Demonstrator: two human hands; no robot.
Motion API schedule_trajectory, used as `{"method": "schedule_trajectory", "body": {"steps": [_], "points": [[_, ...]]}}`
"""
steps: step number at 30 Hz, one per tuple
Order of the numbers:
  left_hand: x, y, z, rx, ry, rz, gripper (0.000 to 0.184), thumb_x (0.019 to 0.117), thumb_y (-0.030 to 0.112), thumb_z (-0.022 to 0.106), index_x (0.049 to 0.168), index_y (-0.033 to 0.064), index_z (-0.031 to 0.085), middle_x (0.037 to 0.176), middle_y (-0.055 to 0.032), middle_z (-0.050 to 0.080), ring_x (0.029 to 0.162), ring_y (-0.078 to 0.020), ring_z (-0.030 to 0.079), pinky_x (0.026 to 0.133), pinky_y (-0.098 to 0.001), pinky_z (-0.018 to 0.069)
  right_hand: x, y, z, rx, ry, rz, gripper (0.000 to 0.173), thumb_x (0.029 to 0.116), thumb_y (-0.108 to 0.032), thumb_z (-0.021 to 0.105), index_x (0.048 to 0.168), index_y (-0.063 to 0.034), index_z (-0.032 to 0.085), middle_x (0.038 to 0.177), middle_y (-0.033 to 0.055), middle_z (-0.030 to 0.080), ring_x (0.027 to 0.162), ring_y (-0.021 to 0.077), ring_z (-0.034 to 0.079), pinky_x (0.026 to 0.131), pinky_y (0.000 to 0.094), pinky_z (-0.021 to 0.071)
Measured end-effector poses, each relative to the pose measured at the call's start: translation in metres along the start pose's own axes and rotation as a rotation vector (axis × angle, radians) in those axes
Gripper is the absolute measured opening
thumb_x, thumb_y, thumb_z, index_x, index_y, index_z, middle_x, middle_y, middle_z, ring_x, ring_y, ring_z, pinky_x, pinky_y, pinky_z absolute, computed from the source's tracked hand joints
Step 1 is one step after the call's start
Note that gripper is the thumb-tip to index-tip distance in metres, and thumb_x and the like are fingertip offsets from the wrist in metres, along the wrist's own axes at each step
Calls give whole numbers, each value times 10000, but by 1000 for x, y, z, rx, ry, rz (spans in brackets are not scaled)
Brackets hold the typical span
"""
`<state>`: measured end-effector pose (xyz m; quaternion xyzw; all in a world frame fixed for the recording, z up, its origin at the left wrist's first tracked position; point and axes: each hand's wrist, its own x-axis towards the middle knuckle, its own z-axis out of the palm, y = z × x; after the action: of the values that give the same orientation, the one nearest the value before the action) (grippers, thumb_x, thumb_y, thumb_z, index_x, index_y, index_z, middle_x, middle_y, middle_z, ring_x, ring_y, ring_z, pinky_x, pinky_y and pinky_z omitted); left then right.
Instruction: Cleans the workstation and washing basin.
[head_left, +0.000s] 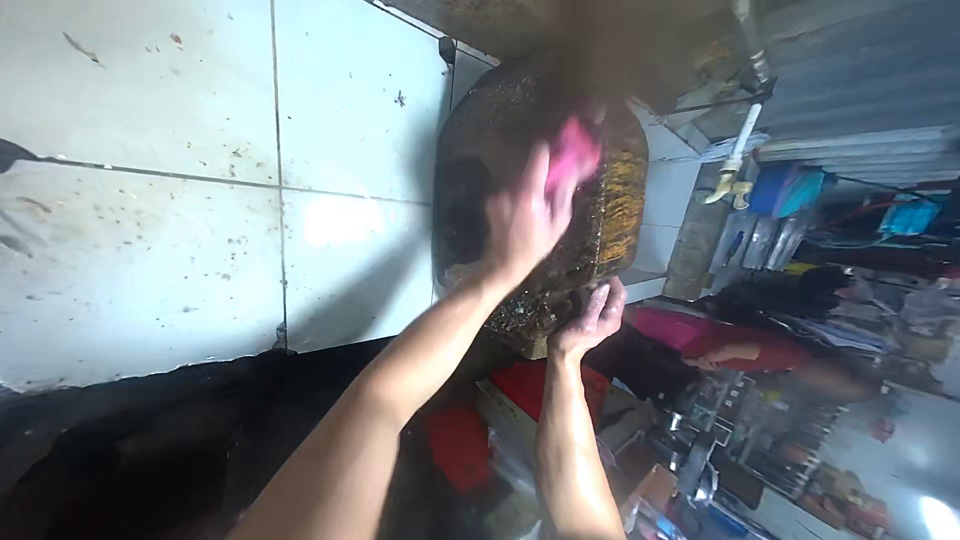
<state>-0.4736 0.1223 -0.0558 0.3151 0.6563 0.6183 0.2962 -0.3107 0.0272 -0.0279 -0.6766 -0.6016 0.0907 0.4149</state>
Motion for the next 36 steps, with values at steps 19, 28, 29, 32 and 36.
{"method": "schedule_trajectory", "body": {"steps": [19,28,29,32,36], "points": [[-111,-79,-43,27,-239,-119,329,1023,334,615,1072,18,694,811,-93,720,719,-202,718,657,-420,615,1,11,3,125,15,46,306,1061,-119,500,1307,29,604,1131,98,696,1015,173,689,889,362,599],[-170,-33,-55,-171,-180,67,304,944,297,697,888,-1,677,708,-73,675,611,-148,667,552,-341,577,2,19,0,171,-8,21,285,1081,-137,470,1271,13,621,1062,76,702,955,174,699,855,376,608],[-172,-45,-51,-106,-149,99,310,934,308,696,888,1,682,709,-82,683,610,-166,674,547,-354,575,4,17,0,190,-18,49,295,1088,-151,465,1283,8,620,1073,74,704,968,177,699,866,381,608],[-169,-123,-43,149,-88,-86,317,1004,308,645,1024,-2,708,806,-115,734,703,-230,730,633,-439,611,6,12,-1,205,-19,84,291,1085,-177,502,1279,-10,640,1095,74,714,988,185,703,874,392,611],[-159,-113,-44,167,-48,-148,368,1022,363,616,992,2,686,757,-109,698,663,-232,700,608,-446,587,8,12,6,219,10,60,279,1082,-155,500,1254,-8,663,1102,73,723,1009,176,704,900,374,601]]}}
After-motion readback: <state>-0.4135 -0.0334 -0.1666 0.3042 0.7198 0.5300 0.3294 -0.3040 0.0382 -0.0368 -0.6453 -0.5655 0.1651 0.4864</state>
